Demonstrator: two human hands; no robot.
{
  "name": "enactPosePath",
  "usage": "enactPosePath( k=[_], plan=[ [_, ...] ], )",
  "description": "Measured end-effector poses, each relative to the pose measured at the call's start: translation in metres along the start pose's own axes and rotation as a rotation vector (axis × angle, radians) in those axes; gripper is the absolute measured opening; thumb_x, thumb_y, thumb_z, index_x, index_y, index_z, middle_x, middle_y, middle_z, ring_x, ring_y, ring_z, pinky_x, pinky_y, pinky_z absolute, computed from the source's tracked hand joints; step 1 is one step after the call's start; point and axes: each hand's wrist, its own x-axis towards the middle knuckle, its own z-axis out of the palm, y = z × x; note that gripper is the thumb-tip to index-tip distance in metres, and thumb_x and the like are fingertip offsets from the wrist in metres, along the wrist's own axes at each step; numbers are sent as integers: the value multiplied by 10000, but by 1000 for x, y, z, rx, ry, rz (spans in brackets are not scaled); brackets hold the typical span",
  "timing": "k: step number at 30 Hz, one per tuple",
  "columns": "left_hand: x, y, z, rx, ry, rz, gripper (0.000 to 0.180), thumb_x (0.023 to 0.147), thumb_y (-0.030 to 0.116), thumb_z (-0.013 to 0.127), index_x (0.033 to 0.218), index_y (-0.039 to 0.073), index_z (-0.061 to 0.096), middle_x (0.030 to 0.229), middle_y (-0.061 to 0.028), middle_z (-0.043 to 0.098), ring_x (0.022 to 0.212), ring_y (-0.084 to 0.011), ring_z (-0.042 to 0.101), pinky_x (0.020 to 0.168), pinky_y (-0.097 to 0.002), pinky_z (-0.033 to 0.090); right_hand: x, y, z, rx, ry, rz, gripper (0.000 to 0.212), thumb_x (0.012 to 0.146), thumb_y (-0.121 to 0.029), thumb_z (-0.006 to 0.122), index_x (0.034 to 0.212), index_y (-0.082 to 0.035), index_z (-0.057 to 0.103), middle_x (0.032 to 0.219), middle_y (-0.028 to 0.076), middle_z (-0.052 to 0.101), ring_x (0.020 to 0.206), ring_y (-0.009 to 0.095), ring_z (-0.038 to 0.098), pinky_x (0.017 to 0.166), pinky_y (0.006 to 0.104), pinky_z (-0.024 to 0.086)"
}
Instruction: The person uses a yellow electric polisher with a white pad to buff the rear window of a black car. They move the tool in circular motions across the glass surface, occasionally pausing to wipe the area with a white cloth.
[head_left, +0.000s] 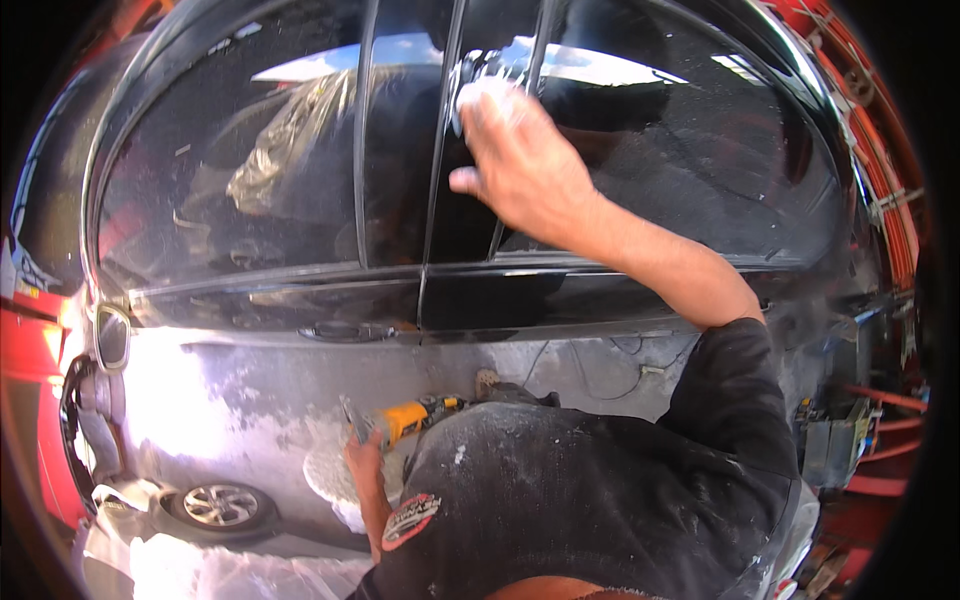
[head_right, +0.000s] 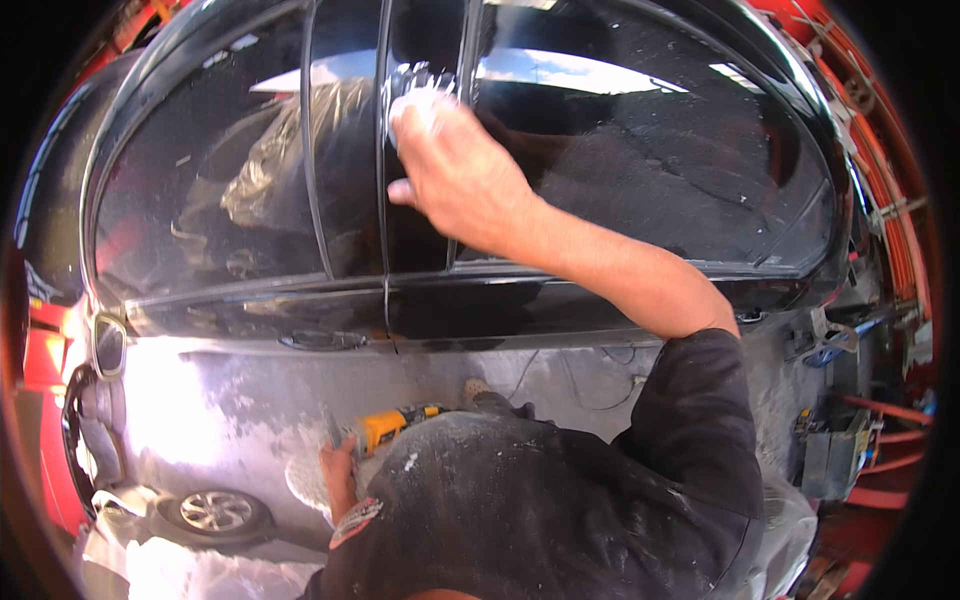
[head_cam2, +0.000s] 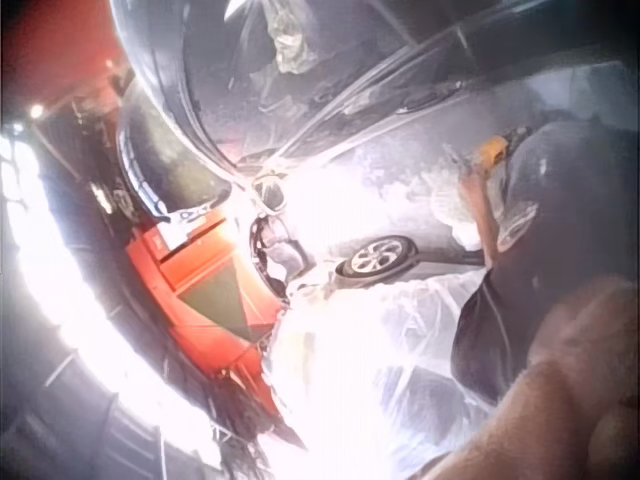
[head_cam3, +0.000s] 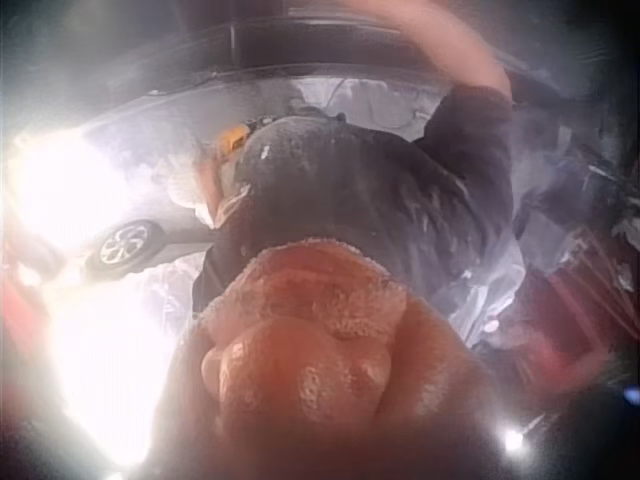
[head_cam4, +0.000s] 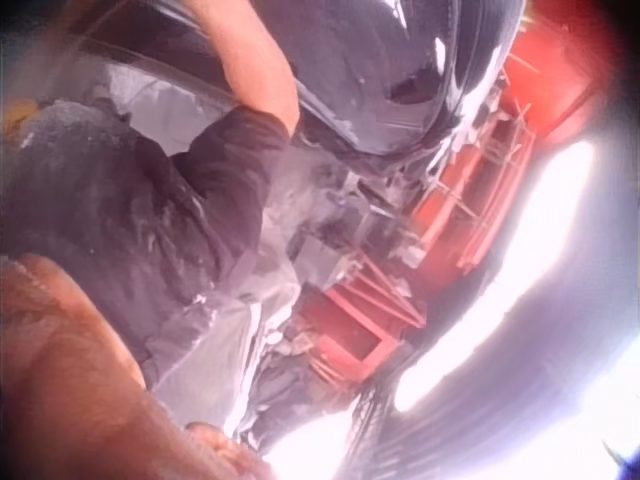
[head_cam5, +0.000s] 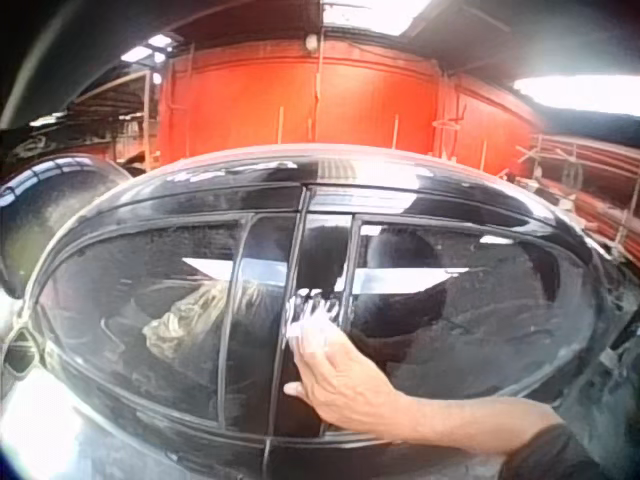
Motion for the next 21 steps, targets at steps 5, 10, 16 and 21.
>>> enactPosePath(
  k=[5,10,16,21],
  plan=[
    [9,-5,4,115,-60,12,257,859,214,752,995,-1,716,632,-6,547,491,-103,443,457,-311,354,-81,-58,25,183,-335,-137,773,927,-496,585,1286,187,535,1321,277,496,1268,432,464,1147,489,365],
    [8,16,-3,199,-48,36,269,848,223,756,1013,12,735,662,-17,588,522,-111,478,477,-330,384,-82,-64,28,236,-381,-120,769,885,-475,645,1268,184,535,1284,257,520,1250,397,486,1149,465,357],
    [53,11,-36,147,-156,4,220,823,184,778,966,19,749,656,-6,614,532,-114,516,476,-322,394,31,-28,-24,82,165,105,738,817,-380,788,1324,93,537,1361,246,517,1270,420,501,1107,504,401],
    [95,4,-78,199,-232,1,240,805,161,792,967,-8,737,723,-36,656,551,-123,550,483,-321,410,87,-16,-5,-317,55,233,676,940,-419,654,1342,108,519,1319,270,518,1254,421,496,1073,463,421]
  ],
)
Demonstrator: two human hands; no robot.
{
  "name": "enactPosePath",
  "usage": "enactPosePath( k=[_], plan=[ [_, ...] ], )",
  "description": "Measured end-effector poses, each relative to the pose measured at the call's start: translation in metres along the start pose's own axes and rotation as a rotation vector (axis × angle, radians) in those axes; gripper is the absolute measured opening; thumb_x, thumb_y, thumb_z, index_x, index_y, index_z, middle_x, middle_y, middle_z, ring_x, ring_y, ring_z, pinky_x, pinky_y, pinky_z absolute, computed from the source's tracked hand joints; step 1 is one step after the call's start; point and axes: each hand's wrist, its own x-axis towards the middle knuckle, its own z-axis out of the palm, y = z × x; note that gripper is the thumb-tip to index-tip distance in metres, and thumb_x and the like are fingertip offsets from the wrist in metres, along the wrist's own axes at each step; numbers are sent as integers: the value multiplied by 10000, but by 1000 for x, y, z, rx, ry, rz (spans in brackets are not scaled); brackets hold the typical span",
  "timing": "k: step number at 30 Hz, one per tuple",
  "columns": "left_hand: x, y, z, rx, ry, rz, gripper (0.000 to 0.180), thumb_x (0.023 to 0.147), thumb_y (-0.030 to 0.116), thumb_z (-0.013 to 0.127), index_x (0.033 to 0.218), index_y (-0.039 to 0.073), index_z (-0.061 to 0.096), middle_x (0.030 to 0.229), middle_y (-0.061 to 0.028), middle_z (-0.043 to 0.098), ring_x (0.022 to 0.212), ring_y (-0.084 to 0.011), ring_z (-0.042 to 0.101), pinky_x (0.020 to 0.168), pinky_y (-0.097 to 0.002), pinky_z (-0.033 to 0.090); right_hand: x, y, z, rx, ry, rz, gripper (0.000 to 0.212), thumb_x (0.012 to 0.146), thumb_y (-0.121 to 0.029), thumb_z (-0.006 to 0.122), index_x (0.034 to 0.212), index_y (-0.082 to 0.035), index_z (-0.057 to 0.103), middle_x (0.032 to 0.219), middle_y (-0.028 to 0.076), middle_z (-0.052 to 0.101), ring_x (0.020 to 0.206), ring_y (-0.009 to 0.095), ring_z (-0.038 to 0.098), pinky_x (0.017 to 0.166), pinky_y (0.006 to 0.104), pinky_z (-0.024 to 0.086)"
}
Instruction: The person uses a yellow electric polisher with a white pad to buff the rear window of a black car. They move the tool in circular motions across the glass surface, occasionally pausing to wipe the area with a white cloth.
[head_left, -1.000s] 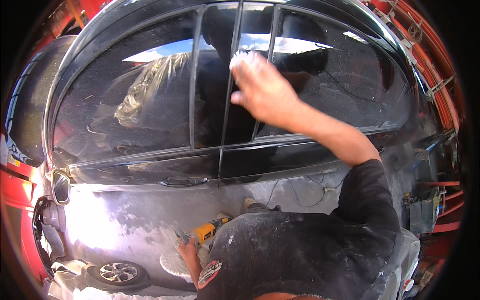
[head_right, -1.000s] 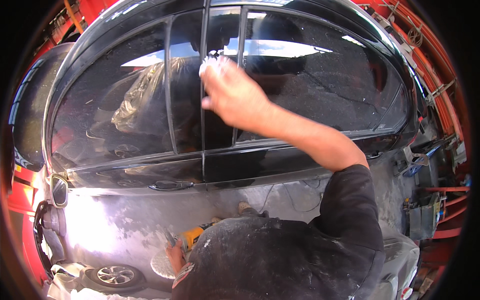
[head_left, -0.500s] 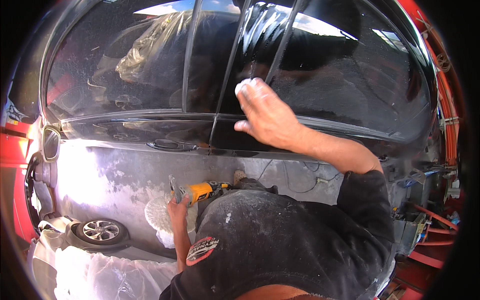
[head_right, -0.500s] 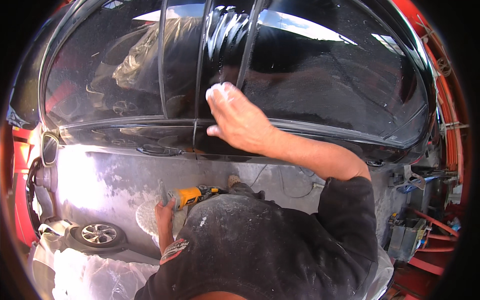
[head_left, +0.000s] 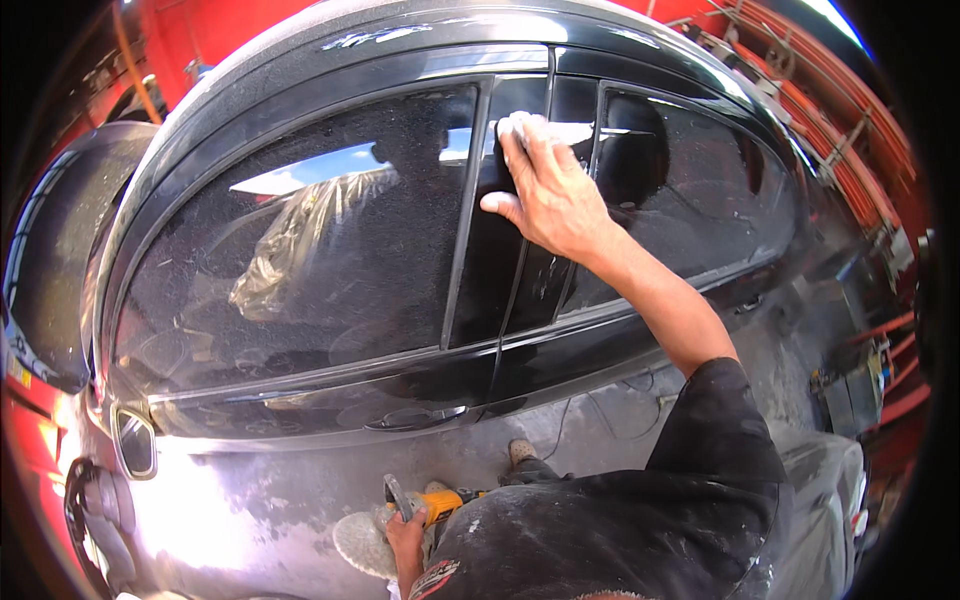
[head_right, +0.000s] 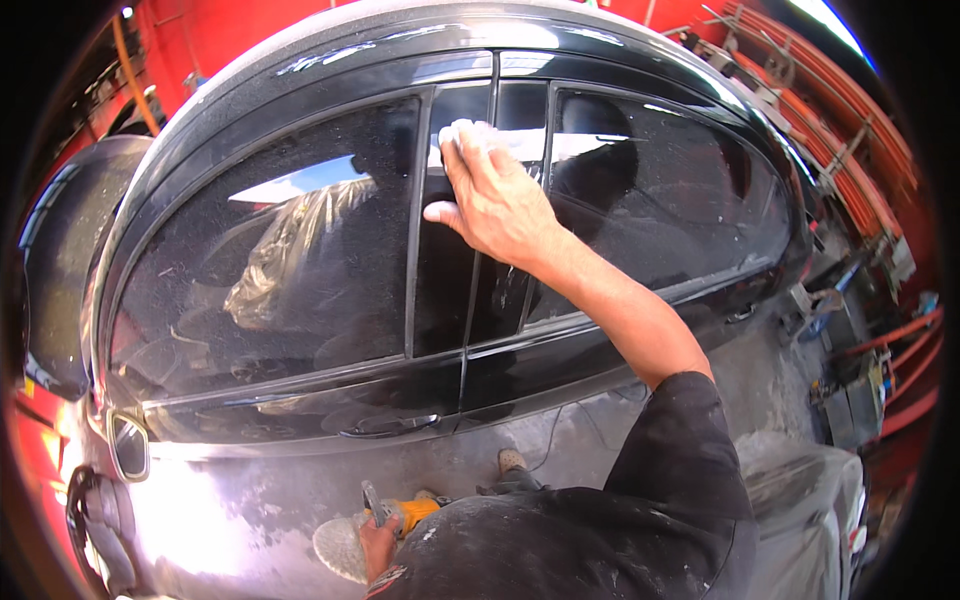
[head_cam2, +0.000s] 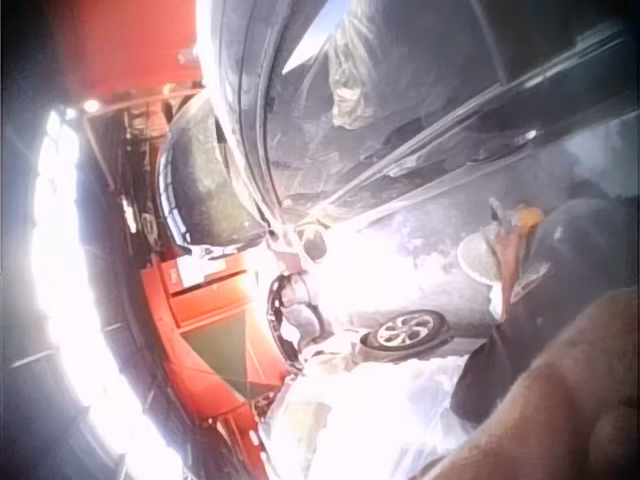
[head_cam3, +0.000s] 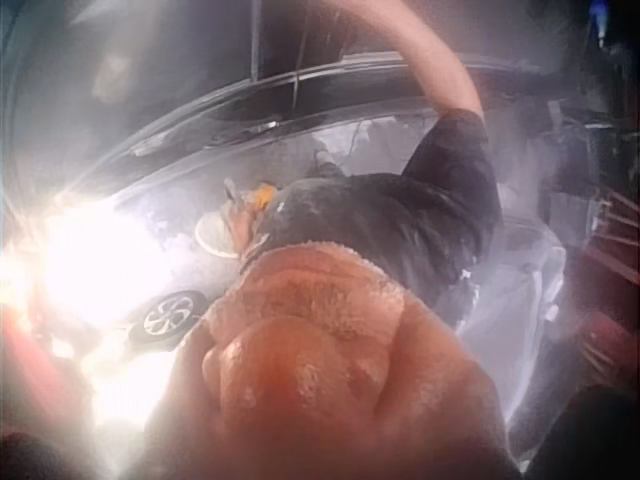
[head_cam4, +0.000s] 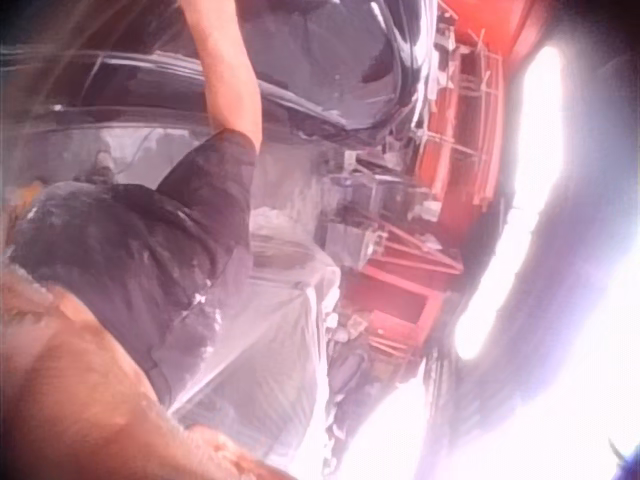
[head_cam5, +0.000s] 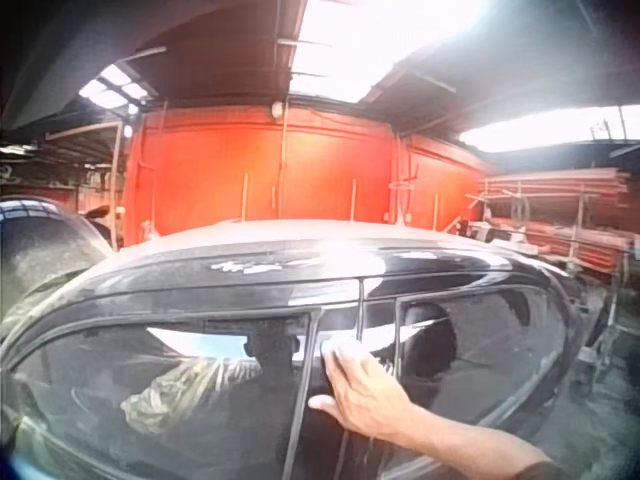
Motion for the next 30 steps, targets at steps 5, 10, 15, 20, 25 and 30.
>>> enactPosePath(
  k=[5,10,15,20,25,30],
  plan=[
    [26,-24,-54,62,25,117,303,794,153,797,1023,-32,727,870,-91,719,713,-176,646,648,-348,507,13,-12,-20,257,111,223,549,906,-407,728,1286,-26,614,1264,259,573,1179,433,577,957,477,527],
    [44,-24,-95,40,73,-12,346,790,152,800,1071,-36,726,956,-128,741,851,-212,687,794,-366,527,91,33,-11,-129,205,340,633,955,-479,647,1335,23,577,1319,289,539,1206,437,552,1013,497,477],
    [59,-50,-122,35,148,-2,347,780,168,811,1042,-39,718,927,-122,736,814,-219,683,760,-368,525,171,-85,26,158,114,-37,765,908,-597,632,1245,85,552,1221,283,577,1187,417,557,1047,511,426],
    [50,-59,-139,-224,144,-66,335,805,157,790,1066,-24,685,772,-70,655,627,-189,607,536,-341,465,245,-152,37,351,163,-17,656,985,-543,559,1379,-19,571,1373,242,546,1306,380,514,1095,488,416],
    [39,-58,-147,-361,178,-99,267,848,147,753,1043,-9,657,703,-39,576,469,-132,465,408,-306,350,256,-117,5,466,-117,280,502,1008,-432,553,1042,33,741,1195,274,650,1114,411,636,962,471,526],
    [43,-66,-154,-305,123,-138,256,861,159,740,1027,-10,642,690,-36,564,428,-133,426,386,-307,323,146,-54,2,-270,135,300,368,1009,-364,577,1240,-102,696,1238,266,599,1198,437,541,994,503,477]
  ],
)
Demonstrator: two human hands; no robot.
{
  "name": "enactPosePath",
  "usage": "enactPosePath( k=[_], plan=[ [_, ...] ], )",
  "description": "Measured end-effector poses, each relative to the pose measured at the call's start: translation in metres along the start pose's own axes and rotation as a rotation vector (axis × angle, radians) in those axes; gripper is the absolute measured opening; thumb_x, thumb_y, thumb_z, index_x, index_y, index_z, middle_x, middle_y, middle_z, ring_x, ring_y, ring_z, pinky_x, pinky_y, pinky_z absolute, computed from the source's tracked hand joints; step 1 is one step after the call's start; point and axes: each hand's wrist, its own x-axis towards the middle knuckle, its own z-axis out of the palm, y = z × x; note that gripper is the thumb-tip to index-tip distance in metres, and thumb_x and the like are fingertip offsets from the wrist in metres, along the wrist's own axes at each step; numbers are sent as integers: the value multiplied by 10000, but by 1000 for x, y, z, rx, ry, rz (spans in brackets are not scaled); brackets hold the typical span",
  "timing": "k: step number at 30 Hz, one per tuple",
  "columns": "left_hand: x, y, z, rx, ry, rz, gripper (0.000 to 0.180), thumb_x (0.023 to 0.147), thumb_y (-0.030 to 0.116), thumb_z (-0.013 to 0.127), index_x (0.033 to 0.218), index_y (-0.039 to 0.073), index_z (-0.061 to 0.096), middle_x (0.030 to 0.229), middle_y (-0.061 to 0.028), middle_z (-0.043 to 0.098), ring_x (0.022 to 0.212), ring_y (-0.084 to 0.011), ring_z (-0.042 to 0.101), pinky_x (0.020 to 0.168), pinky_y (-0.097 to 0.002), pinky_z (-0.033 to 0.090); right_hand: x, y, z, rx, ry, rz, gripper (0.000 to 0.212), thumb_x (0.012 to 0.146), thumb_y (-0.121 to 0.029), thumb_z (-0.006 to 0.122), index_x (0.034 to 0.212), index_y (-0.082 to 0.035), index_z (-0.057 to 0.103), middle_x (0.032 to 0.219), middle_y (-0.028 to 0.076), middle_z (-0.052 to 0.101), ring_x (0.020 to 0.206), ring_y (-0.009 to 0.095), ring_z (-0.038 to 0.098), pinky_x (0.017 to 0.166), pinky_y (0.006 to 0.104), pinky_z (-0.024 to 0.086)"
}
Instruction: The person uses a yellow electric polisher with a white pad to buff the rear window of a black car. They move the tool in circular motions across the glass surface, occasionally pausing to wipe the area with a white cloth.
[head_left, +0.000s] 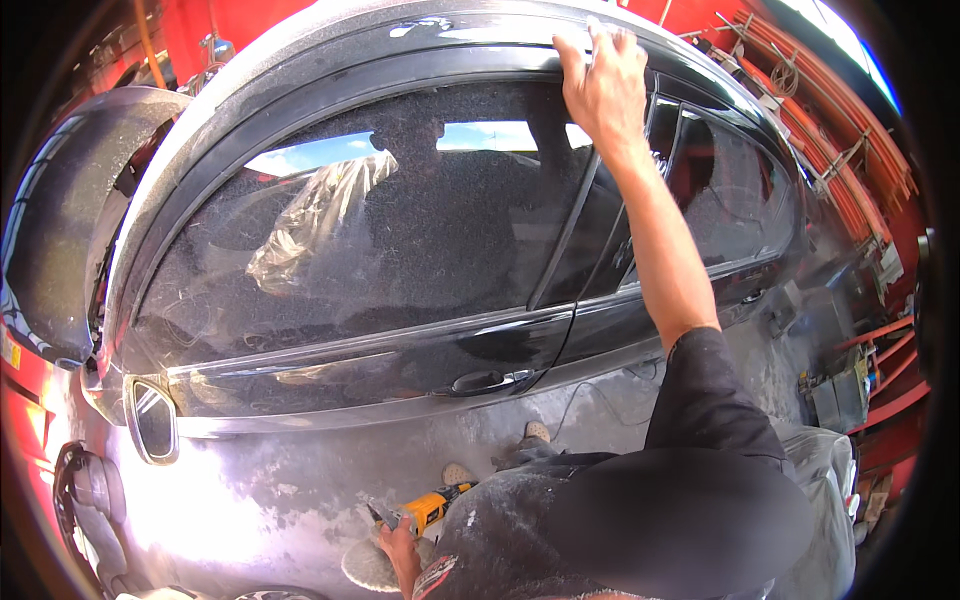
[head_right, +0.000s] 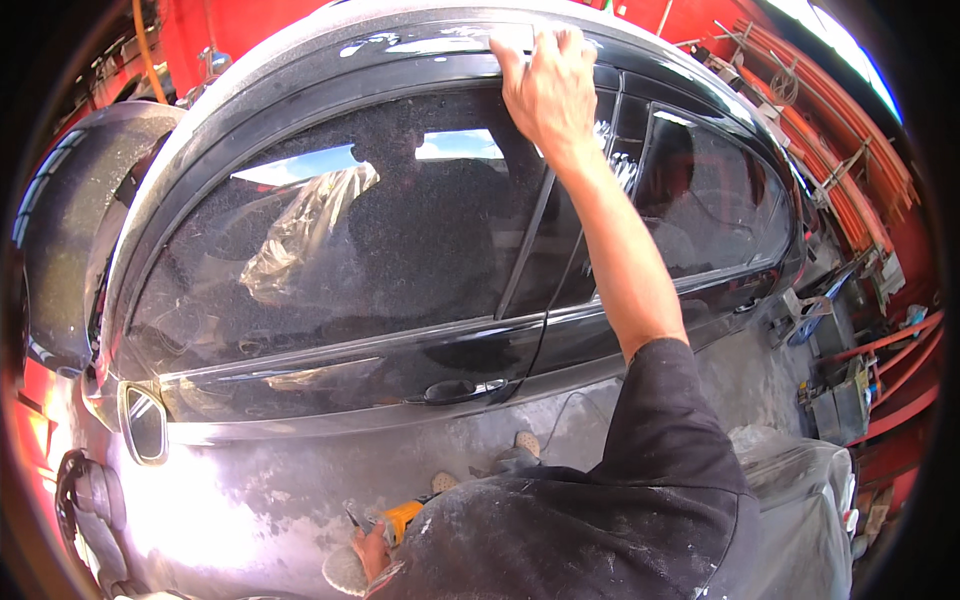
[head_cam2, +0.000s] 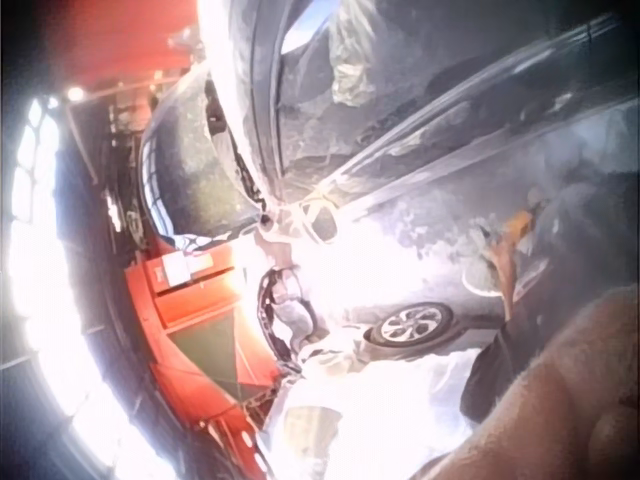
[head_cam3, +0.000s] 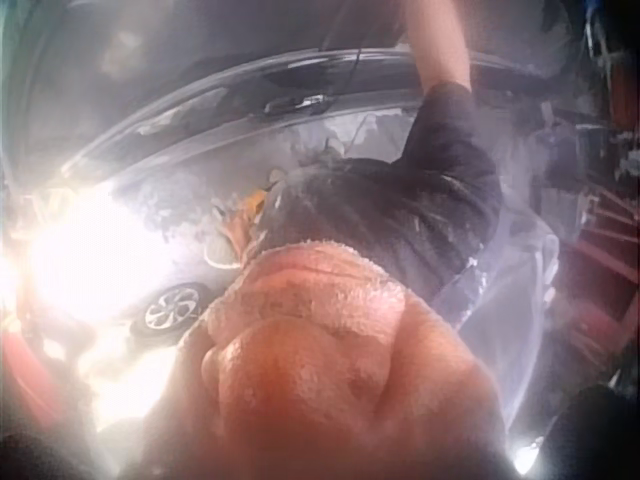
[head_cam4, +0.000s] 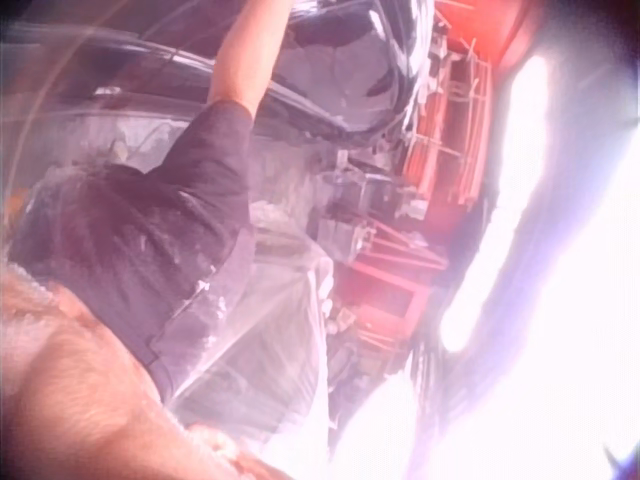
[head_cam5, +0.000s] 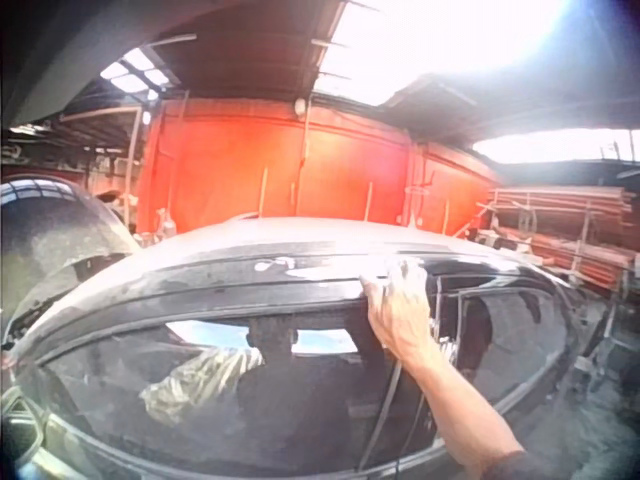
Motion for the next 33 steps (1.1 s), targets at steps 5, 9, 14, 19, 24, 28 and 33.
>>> enactPosePath(
  k=[5,9,14,19,24,28,33],
  plan=[
    [3,8,-3,9,26,47,264,854,155,737,1036,-15,651,704,-46,582,449,-139,448,399,-310,340,-20,-87,20,470,86,-127,715,924,-523,649,1269,95,548,1219,266,563,1153,429,542,1026,524,419],
    [16,3,2,6,57,81,254,841,137,743,1024,-17,655,723,-59,606,455,-138,475,405,-310,354,26,-153,24,532,113,-304,820,892,-577,653,1307,113,497,1277,275,536,1208,430,521,1070,538,395],
    [19,11,1,2,100,71,222,835,124,750,991,-11,669,699,-49,606,468,-132,497,410,-307,357,81,-207,14,667,-104,-432,893,912,-692,546,1252,134,534,1229,305,593,1193,426,558,1064,486,411],
    [22,14,2,33,47,35,246,846,117,748,1045,-9,678,714,-47,608,492,-132,502,412,-304,359,86,-173,23,398,-337,-502,914,975,-707,394,1362,115,497,1333,301,566,1271,421,547,1116,460,407],
    [42,-7,2,66,-3,32,326,870,115,733,1156,-17,648,821,-71,631,530,-142,522,415,-315,378,63,-47,24,213,-393,-151,903,978,-729,354,1433,39,492,1423,276,531,1346,414,501,1144,471,391],
    [42,14,13,117,-66,-3,323,872,117,732,1152,-18,645,811,-70,627,525,-143,520,412,-316,377,32,81,29,129,-511,134,830,982,-690,414,1442,-5,506,1442,279,513,1361,422,485,1133,507,393],
    [47,43,35,201,-127,18,319,874,119,731,1146,-21,642,798,-70,623,518,-145,518,409,-317,376,-17,236,58,50,-241,441,601,1009,-546,464,1308,-55,639,1279,279,623,1206,455,589,1018,527,475]
  ],
)
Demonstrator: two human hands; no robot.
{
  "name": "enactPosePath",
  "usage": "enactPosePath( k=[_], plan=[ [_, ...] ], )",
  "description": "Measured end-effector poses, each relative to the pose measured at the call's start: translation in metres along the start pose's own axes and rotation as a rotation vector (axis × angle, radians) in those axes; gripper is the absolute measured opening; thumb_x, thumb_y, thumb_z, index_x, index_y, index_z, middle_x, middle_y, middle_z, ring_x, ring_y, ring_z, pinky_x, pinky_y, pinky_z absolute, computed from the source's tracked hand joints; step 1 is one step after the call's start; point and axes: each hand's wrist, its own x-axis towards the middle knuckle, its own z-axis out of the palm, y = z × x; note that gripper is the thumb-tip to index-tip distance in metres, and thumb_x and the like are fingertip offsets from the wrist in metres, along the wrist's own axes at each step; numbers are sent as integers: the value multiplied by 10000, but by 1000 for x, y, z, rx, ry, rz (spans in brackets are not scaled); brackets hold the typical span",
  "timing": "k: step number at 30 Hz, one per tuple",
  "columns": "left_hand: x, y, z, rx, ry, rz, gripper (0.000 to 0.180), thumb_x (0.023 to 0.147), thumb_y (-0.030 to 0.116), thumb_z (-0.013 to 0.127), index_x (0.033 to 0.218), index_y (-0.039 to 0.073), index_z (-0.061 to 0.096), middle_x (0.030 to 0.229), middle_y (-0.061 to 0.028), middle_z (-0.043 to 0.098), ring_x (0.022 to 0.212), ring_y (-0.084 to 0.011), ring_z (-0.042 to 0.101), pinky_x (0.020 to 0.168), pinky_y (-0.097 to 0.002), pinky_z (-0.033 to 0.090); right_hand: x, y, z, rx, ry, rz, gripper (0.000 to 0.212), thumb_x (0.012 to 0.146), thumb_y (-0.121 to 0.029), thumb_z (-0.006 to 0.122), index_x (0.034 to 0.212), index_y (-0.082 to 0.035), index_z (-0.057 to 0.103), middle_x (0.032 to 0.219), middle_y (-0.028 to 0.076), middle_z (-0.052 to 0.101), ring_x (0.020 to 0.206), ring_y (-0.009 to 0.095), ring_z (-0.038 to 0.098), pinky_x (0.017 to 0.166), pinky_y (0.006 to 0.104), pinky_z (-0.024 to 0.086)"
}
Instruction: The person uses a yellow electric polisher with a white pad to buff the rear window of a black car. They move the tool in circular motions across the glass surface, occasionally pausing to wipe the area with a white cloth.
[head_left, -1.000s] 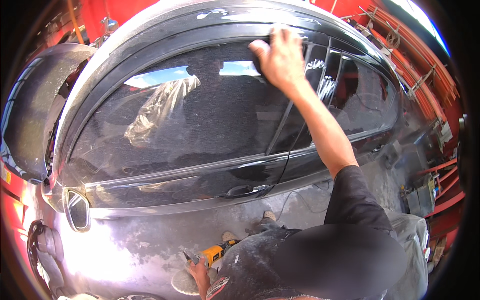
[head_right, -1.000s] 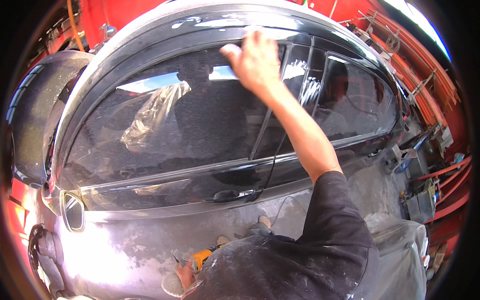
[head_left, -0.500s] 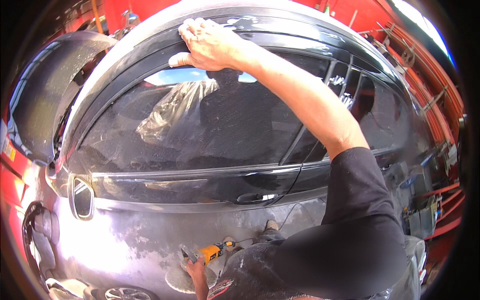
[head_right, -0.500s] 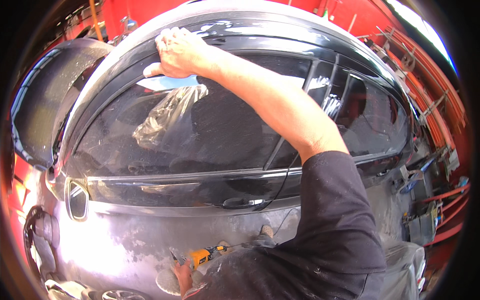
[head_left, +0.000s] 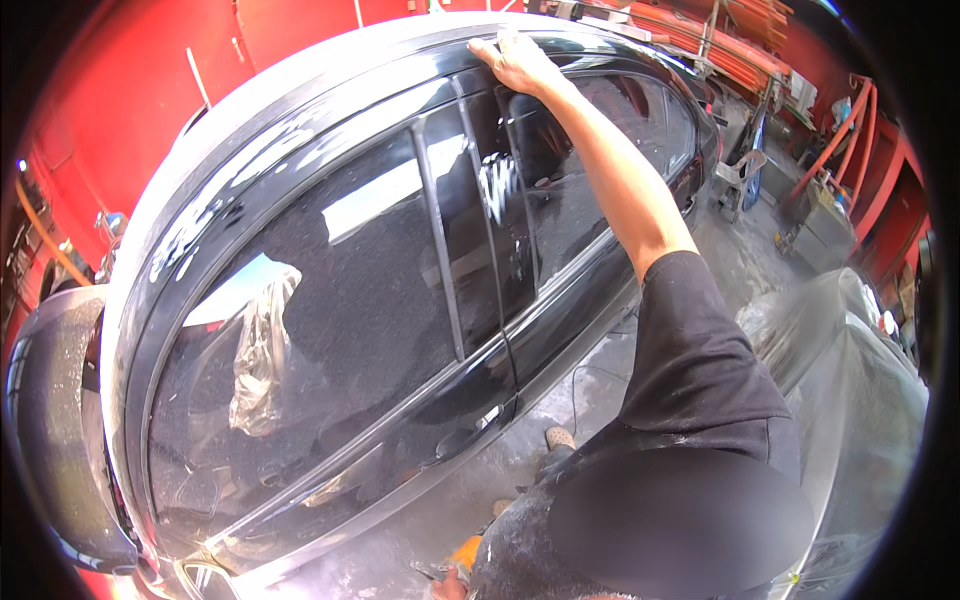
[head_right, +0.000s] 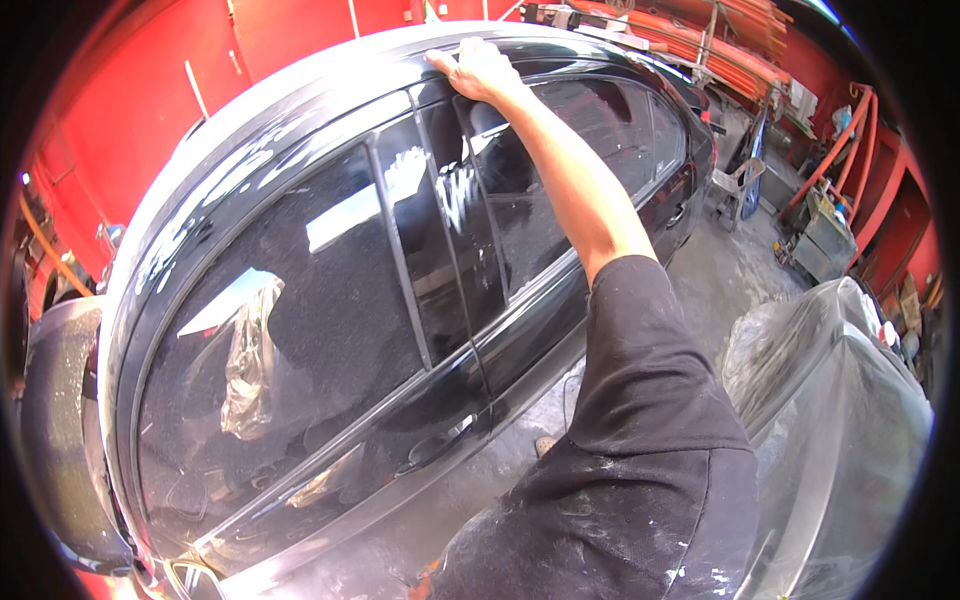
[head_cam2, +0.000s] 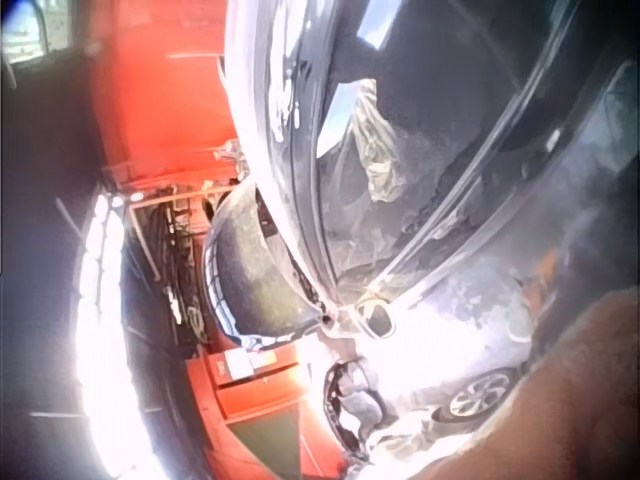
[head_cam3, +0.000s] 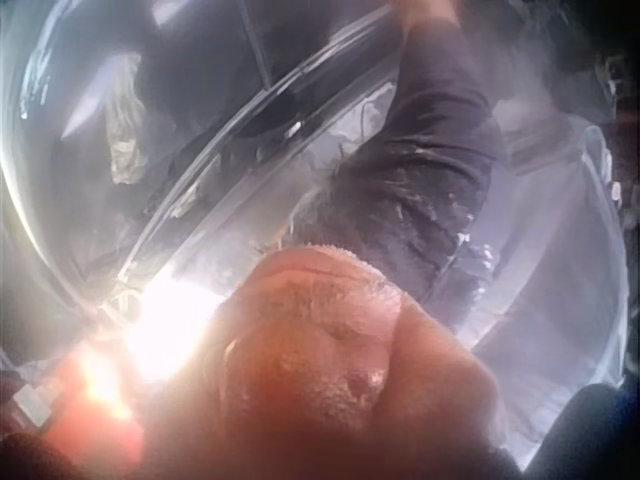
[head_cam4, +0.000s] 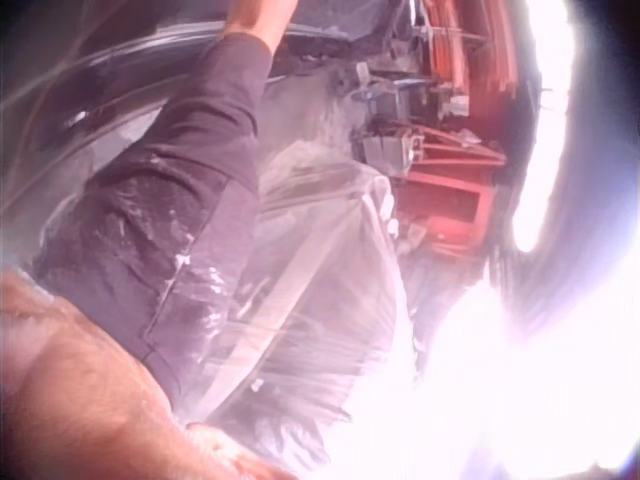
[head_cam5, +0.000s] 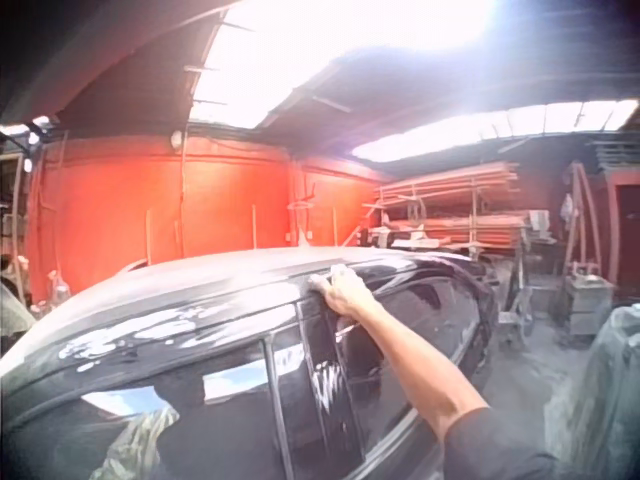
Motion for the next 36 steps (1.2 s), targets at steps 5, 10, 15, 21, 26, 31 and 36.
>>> enactPosePath(
  k=[5,10,15,21,26,31,36],
  plan=[
    [-3,15,24,1,19,3,315,876,122,730,1141,-23,638,786,-69,618,512,-147,515,407,-317,375,-31,-28,-22,174,-113,-361,663,1026,-595,413,1412,-75,553,1441,209,544,1380,376,466,1165,447,356],
    [-14,28,58,28,13,-2,312,878,124,729,1135,-26,635,773,-69,614,506,-148,513,404,-318,375,5,111,-10,121,-110,-116,568,1048,-537,400,1284,-80,642,1292,213,634,1213,410,586,1051,483,446],
    [-36,39,126,21,19,-27,308,881,126,728,1129,-28,631,760,-68,610,499,-150,510,401,-319,374,10,248,-11,41,123,33,541,1059,-488,397,1264,-65,664,1254,221,666,1204,415,593,1037,477,446],
    [-75,45,225,-23,53,-58,305,883,129,726,1123,-31,627,745,-67,604,492,-152,508,397,-320,373,19,439,-2,-1,100,243,565,1061,-528,291,1341,-172,630,1269,168,672,1191,421,608,1049,508,459],
    [-109,44,280,-66,86,-78,302,885,131,725,1117,-34,624,733,-67,600,485,-153,505,395,-321,372,41,577,26,15,-38,439,972,944,-797,247,1405,3,551,1367,354,546,1365,482,458,1151,521,353],
    [-137,26,292,-71,145,-92,300,887,133,724,1112,-36,620,720,-66,595,479,-155,503,392,-322,371,46,470,13,328,109,-113,375,1022,-258,471,1104,48,672,1180,310,649,1141,424,610,1006,459,452],
    [-154,6,298,-85,169,-132,298,889,136,723,1106,-39,617,707,-66,591,472,-156,501,389,-323,370,3,355,-31,410,188,-79,595,1010,-483,460,1278,25,614,1268,284,630,1220,423,582,1057,468,446]
  ],
)
